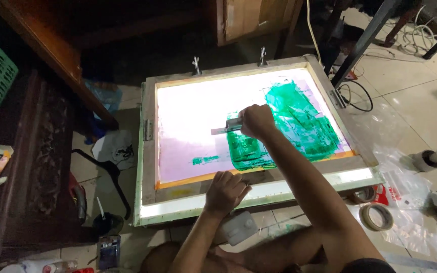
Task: The person is performing manual screen printing on small plastic bags using green ink and a squeegee.
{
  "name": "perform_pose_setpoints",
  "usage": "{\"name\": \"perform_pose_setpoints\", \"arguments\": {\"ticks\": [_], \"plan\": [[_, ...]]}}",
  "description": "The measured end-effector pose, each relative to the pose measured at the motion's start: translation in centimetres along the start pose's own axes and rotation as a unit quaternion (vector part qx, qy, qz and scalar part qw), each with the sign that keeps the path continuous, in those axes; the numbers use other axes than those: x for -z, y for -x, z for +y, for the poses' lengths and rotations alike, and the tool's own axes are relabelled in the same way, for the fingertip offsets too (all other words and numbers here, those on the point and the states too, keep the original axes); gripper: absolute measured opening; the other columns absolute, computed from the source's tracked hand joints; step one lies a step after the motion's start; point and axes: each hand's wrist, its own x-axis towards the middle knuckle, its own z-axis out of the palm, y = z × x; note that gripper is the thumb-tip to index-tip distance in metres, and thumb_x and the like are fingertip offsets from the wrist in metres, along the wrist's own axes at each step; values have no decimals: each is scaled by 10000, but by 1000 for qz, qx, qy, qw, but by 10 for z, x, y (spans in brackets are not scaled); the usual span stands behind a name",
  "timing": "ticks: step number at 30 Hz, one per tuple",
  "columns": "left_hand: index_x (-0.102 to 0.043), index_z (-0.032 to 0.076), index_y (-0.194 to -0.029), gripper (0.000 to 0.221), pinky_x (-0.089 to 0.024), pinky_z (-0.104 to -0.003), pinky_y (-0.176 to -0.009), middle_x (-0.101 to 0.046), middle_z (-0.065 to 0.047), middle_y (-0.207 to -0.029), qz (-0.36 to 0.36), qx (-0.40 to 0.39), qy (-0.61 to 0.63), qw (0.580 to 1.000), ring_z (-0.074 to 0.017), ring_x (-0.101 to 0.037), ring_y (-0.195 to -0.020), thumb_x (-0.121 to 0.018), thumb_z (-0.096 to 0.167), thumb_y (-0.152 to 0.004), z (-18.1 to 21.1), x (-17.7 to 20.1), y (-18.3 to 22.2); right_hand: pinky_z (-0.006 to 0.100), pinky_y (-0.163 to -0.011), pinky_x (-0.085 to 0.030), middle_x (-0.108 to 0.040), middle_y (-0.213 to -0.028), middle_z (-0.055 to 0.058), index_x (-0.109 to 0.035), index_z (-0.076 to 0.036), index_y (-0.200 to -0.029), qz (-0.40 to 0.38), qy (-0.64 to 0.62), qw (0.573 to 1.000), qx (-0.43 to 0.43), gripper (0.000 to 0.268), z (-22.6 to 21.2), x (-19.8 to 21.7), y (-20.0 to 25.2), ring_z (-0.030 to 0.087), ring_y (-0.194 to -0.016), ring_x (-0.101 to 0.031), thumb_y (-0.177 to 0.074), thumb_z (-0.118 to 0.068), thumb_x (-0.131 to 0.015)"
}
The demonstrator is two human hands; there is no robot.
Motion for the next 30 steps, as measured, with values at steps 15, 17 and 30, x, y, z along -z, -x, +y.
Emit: {"name": "perform_pose_setpoints", "arguments": {"ticks": [15,17,30], "plan": [[-601,155,-734,250,-448,-369,-621,-592,-19,-868,34,-6,-12,999,-225,-564,-733,-821,247,-806,2,-1,-1,456,-774,-603,-720,-631,62,-771,-172,-696,52,9,999,8,135,-9,0,63,311,-731,-780,-805,-220,-706],[-604,159,-733,244,-445,-366,-624,-587,-14,-861,34,-10,-15,999,-223,-561,-731,-813,255,-812,2,2,-2,463,-832,-589,-720,-641,55,-776,-173,-725,45,3,999,7,128,-11,4,73,299,-752,-777,-823,-211,-704],[-653,161,-746,201,-451,-368,-625,-585,-14,-834,42,-11,-21,999,-219,-583,-717,-819,260,-802,2,-3,3,450,-846,-535,-697,-626,-19,-788,-194,-780,2,5,1000,3,93,-19,3,116,241,-712,-743,-795,-162,-702]]}}
